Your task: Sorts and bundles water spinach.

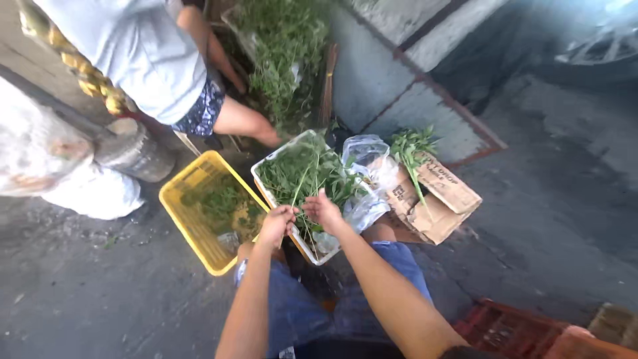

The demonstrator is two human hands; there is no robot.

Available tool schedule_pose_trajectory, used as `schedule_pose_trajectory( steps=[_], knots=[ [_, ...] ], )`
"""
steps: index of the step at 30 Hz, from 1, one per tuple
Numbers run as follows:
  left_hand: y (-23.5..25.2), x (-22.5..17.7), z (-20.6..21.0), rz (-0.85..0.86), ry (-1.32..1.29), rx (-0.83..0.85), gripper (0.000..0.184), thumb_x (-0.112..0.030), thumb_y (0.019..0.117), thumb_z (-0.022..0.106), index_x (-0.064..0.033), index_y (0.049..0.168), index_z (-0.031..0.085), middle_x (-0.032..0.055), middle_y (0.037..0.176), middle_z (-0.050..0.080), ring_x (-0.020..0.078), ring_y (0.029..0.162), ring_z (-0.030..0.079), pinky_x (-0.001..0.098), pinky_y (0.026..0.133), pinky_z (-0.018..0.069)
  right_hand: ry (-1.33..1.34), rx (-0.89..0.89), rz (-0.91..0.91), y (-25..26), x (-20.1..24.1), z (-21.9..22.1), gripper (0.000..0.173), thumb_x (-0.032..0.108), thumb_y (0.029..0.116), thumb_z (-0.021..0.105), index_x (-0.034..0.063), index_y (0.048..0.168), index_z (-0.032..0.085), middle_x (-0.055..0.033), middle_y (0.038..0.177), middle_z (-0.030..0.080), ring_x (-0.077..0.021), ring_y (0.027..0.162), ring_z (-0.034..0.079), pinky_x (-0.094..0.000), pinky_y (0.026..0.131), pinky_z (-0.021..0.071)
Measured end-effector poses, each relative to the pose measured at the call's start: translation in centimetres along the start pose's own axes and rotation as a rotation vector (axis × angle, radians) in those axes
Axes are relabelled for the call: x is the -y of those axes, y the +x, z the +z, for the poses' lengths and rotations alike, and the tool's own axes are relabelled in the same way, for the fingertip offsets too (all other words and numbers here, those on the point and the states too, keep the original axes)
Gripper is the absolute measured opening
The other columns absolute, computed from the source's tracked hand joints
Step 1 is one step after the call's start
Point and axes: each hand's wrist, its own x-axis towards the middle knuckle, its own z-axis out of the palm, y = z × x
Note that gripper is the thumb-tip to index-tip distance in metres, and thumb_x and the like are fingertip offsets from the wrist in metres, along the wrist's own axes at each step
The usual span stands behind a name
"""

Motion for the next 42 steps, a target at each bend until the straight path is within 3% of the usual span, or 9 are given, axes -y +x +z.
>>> schedule_pose_trajectory(
  steps=[5, 9, 13, 18, 20, 24, 29, 35, 42],
  knots=[
    [-4.4, 2.6, 5.2, -0.019, -0.334, -0.005, 0.028, -0.015, 0.1096, 0.038, -0.0042, 0.121, 0.062, -0.0001, 0.070, 0.051, 0.0061, 0.045, 0.038, 0.0198, 0.039, 0.0326, -0.201, -0.075, -0.048, 0.8, 3.9, 1.1, 0.055, 0.029, 0.0991, 0.070, 0.0032, 0.142, 0.047, -0.0114, 0.106, 0.072, -0.0195, 0.081, 0.069, -0.0361, 0.072, 0.0573],
    [-6.1, 3.8, 6.6, -0.019, -0.701, 0.017, 0.030, -0.021, 0.1110, 0.032, -0.0060, 0.116, 0.058, -0.0032, 0.062, 0.045, 0.0061, 0.041, 0.039, 0.0189, 0.036, 0.0352, -0.003, 0.017, -0.131, -0.2, 1.7, 1.3, 0.035, 0.032, 0.1070, 0.057, 0.0066, 0.130, 0.055, -0.0107, 0.097, 0.072, -0.0182, 0.069, 0.065, -0.0329, 0.063, 0.0554],
    [-6.1, 3.5, 6.0, 0.078, -0.809, 0.025, 0.034, -0.026, 0.1120, 0.029, -0.0087, 0.117, 0.058, -0.0051, 0.058, 0.039, 0.0063, 0.039, 0.034, 0.0195, 0.036, 0.0316, -0.043, 0.244, -0.126, -2.2, -2.2, 0.7, 0.050, 0.048, 0.1098, 0.040, 0.0098, 0.139, 0.055, -0.0112, 0.105, 0.073, -0.0221, 0.082, 0.070, -0.0390, 0.071, 0.0588],
    [-6.8, -2.3, 4.6, 0.066, -0.130, -0.048, 0.040, -0.037, 0.1143, 0.025, -0.0212, 0.147, 0.043, -0.0007, 0.061, 0.042, 0.0097, 0.043, 0.038, 0.0232, 0.040, 0.0370, -0.404, 0.247, -0.039, -2.6, -5.7, -2.1, 0.053, 0.047, 0.1075, 0.048, 0.0108, 0.146, 0.048, -0.0157, 0.126, 0.065, -0.0263, 0.100, 0.067, -0.0445, 0.084, 0.0562],
    [-6.3, -5.8, 4.7, 0.033, 0.250, -0.082, 0.034, -0.026, 0.1130, 0.037, -0.0126, 0.142, 0.050, 0.0055, 0.080, 0.062, 0.0129, 0.054, 0.055, 0.0284, 0.052, 0.0507, -0.854, 0.310, -0.077, -1.7, -7.8, -3.4, 0.066, 0.049, 0.1036, 0.054, 0.0105, 0.155, 0.041, -0.0216, 0.148, 0.053, -0.0363, 0.134, 0.055, -0.0571, 0.111, 0.0448],
    [-4.6, -12.5, 4.4, 0.263, 0.272, -0.207, 0.025, -0.017, 0.1095, 0.041, -0.0077, 0.125, 0.059, 0.0026, 0.086, 0.062, 0.0089, 0.056, 0.052, 0.0242, 0.051, 0.0466, -1.169, 0.224, -0.032, -1.1, -11.2, -3.7, 0.063, 0.056, 0.1042, 0.046, 0.0084, 0.145, 0.054, -0.0254, 0.144, 0.056, -0.0444, 0.133, 0.054, -0.0666, 0.107, 0.0432],
    [-4.0, -15.4, 4.2, 0.509, -0.086, -0.055, 0.029, -0.031, 0.1134, 0.032, -0.0277, 0.136, 0.049, -0.0063, 0.063, 0.039, 0.0080, 0.046, 0.040, 0.0224, 0.042, 0.0390, -1.032, 0.021, 0.039, -0.1, -9.6, -2.7, 0.049, 0.044, 0.1049, 0.050, 0.0067, 0.134, 0.061, -0.0214, 0.135, 0.063, -0.0393, 0.128, 0.059, -0.0622, 0.105, 0.0469],
    [1.1, -7.6, 1.6, 0.431, -0.305, 0.028, 0.025, -0.022, 0.1115, 0.035, -0.0193, 0.123, 0.057, -0.0028, 0.084, 0.057, 0.0104, 0.068, 0.056, 0.0276, 0.063, 0.0536, -0.463, -0.033, 0.214, 3.2, -8.9, -1.5, 0.046, 0.041, 0.1043, 0.057, 0.0021, 0.127, 0.067, -0.0229, 0.124, 0.068, -0.0365, 0.116, 0.065, -0.0565, 0.101, 0.0511],
    [4.0, -0.5, -1.1, 0.101, -0.301, -0.195, 0.028, -0.029, 0.1121, 0.038, -0.0169, 0.123, 0.061, -0.0016, 0.083, 0.056, 0.0077, 0.059, 0.050, 0.0229, 0.054, 0.0466, 0.360, -0.170, 0.417, 7.0, -9.6, 1.0, 0.026, 0.034, 0.1023, 0.061, 0.0158, 0.120, 0.061, 0.0007, 0.078, 0.053, -0.0068, 0.049, 0.042, -0.0214, 0.043, 0.0387]
  ],
)
